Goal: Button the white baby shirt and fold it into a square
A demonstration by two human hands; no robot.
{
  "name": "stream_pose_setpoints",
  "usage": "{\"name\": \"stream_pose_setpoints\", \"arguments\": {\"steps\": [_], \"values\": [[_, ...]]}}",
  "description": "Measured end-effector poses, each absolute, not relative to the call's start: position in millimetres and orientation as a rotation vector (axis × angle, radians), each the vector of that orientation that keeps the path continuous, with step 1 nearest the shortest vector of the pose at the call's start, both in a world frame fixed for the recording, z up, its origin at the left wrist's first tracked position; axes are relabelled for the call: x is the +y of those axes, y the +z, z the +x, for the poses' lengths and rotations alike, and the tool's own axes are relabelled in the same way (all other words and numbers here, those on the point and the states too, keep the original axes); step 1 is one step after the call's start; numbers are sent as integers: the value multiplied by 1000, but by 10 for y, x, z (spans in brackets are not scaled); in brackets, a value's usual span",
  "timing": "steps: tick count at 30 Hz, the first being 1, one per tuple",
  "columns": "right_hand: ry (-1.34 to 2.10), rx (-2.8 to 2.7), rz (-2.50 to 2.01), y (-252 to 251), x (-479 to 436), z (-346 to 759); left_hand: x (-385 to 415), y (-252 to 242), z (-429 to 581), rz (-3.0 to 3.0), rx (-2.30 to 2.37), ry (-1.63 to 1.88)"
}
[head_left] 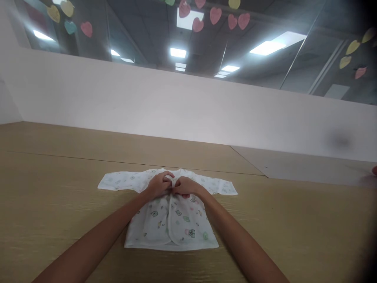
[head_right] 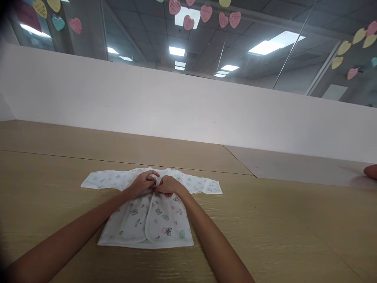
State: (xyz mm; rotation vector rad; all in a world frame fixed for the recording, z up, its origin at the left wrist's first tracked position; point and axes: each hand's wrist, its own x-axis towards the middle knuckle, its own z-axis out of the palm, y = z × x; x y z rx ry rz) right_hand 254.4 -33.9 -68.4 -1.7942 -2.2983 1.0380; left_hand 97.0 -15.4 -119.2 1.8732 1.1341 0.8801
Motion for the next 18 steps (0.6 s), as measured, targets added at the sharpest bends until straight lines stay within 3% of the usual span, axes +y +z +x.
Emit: {"name": "stream_pose_setpoints", "arguments": {"steps": [9,18], "values": [[1138,-2276,-1827,-642,-362,2539,-117,-1128,893,1793,824,705],[1184,-2262,-1805,-571,-383,2562,-79,-1135,869,1795,824,627]]}}
